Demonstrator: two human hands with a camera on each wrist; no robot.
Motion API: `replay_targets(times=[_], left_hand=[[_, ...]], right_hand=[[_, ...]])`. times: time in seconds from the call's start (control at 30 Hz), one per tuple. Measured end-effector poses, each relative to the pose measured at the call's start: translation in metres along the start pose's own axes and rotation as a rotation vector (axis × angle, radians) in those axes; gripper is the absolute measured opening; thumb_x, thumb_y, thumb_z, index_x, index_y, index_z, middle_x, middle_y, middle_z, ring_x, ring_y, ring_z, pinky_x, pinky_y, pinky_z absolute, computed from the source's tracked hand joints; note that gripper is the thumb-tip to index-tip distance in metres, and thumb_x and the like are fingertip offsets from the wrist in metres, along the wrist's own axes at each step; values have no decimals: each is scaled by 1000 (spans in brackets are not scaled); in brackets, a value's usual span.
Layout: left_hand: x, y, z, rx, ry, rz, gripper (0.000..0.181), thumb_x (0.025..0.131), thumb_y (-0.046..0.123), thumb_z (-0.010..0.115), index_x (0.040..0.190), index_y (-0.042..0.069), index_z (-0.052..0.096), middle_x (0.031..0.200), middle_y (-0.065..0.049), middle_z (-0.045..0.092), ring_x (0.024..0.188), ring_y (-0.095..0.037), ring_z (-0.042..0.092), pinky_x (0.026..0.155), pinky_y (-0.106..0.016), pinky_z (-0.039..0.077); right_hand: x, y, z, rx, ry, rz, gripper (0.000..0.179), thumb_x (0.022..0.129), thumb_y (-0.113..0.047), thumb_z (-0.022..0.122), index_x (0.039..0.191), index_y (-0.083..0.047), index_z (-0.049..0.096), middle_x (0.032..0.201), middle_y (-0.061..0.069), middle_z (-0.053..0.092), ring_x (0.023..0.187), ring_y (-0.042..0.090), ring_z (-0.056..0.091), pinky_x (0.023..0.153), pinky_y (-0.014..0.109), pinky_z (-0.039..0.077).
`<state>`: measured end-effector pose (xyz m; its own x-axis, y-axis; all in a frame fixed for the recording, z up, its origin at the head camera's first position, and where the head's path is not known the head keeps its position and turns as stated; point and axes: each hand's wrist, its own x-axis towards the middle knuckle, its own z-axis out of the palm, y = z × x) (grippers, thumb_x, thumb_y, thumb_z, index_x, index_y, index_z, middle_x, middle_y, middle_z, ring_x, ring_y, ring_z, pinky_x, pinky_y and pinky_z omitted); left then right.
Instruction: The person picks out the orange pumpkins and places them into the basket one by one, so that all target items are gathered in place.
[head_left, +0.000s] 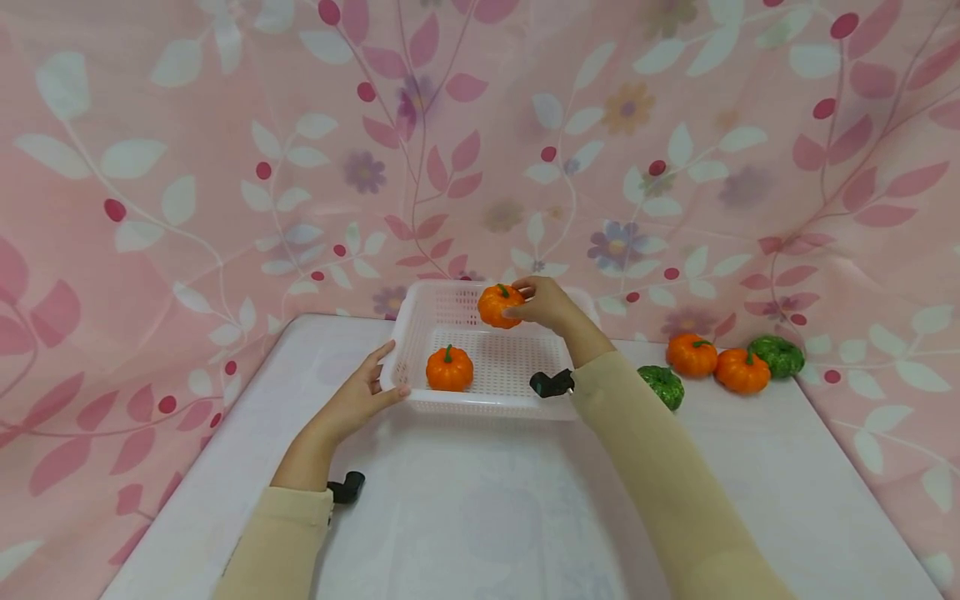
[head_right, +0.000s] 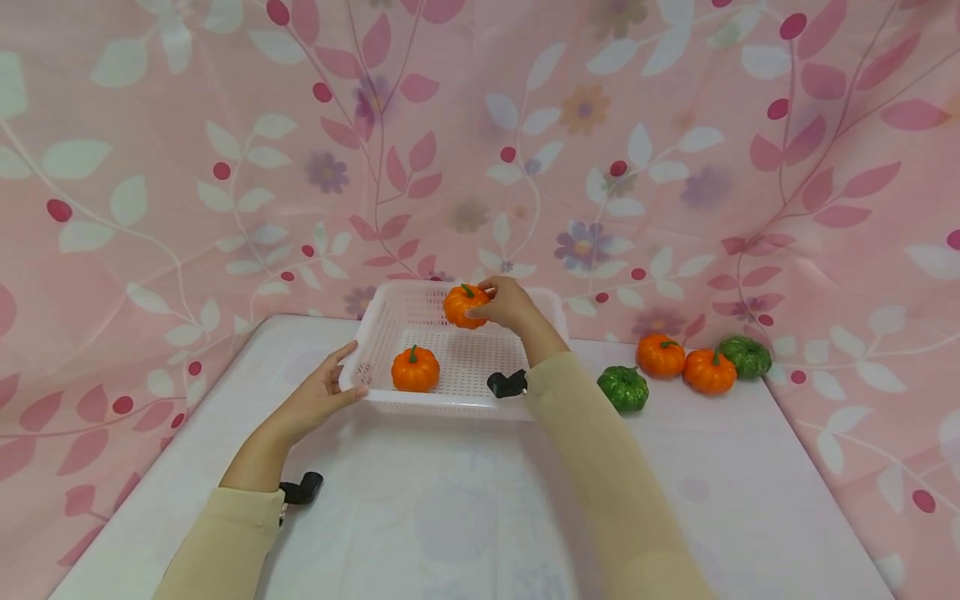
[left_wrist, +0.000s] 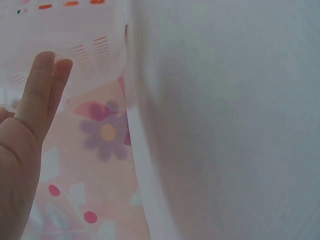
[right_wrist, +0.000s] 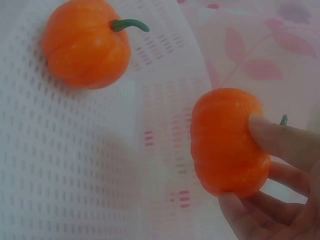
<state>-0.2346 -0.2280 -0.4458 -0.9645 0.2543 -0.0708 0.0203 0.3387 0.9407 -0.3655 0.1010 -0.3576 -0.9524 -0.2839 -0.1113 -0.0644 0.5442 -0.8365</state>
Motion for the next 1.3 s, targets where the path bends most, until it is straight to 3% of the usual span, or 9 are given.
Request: replay_targets(times=[0.27, 0.57, 0.77, 0.9, 1.1, 1.3], left_hand=[[-1, 0, -1, -8, -1, 1, 96, 92, 32, 75, 162, 29, 9, 161, -32, 12, 141, -45, 35, 110, -58, 34], [2, -2, -1, 7, 0, -3, 98, 91, 34, 75, 162, 28, 9, 161, -33, 10, 142, -48, 31, 109, -58, 35], [3, -3, 0, -13, 3, 2, 97, 90, 33, 77, 161, 30, 11, 161, -30, 16, 137, -42, 42, 109, -55, 38], [1, 1, 1, -9, -1, -2, 96, 91, 32, 75, 162, 27, 11, 161, -31, 14, 138, -43, 41, 109, -56, 37], [-3, 4, 0, 44, 11, -38, 95, 92, 35, 74, 162, 28, 10, 161, -32, 9, 143, -50, 26, 111, -60, 32], [-1, 0, 0, 25, 14, -22, 97, 91, 36, 75, 162, 30, 9, 162, -30, 11, 141, -46, 36, 109, -58, 36]], right_hand=[[22, 9, 16, 25, -56, 59, 59, 88, -14, 78, 140, -3, 52, 136, 22, 53, 114, 34, 60, 97, 40, 53], [26, 24, 28, 69, -72, 137, 56, 88, -11, 79, 138, -2, 54, 139, 21, 51, 121, 33, 57, 98, 40, 51], [30, 24, 32, 74, -70, 134, 58, 87, -11, 79, 138, -2, 54, 138, 21, 52, 121, 33, 56, 98, 40, 52], [35, 28, 35, 58, -62, 149, 58, 87, -11, 80, 138, -1, 54, 135, 20, 52, 119, 32, 55, 99, 40, 51], [40, 34, 43, 13, -94, 145, 57, 86, -12, 81, 137, -3, 57, 136, 20, 53, 119, 32, 55, 99, 40, 51], [41, 35, 48, 4, -138, 144, 56, 85, -7, 80, 137, -5, 57, 138, 20, 53, 120, 32, 56, 99, 39, 51]])
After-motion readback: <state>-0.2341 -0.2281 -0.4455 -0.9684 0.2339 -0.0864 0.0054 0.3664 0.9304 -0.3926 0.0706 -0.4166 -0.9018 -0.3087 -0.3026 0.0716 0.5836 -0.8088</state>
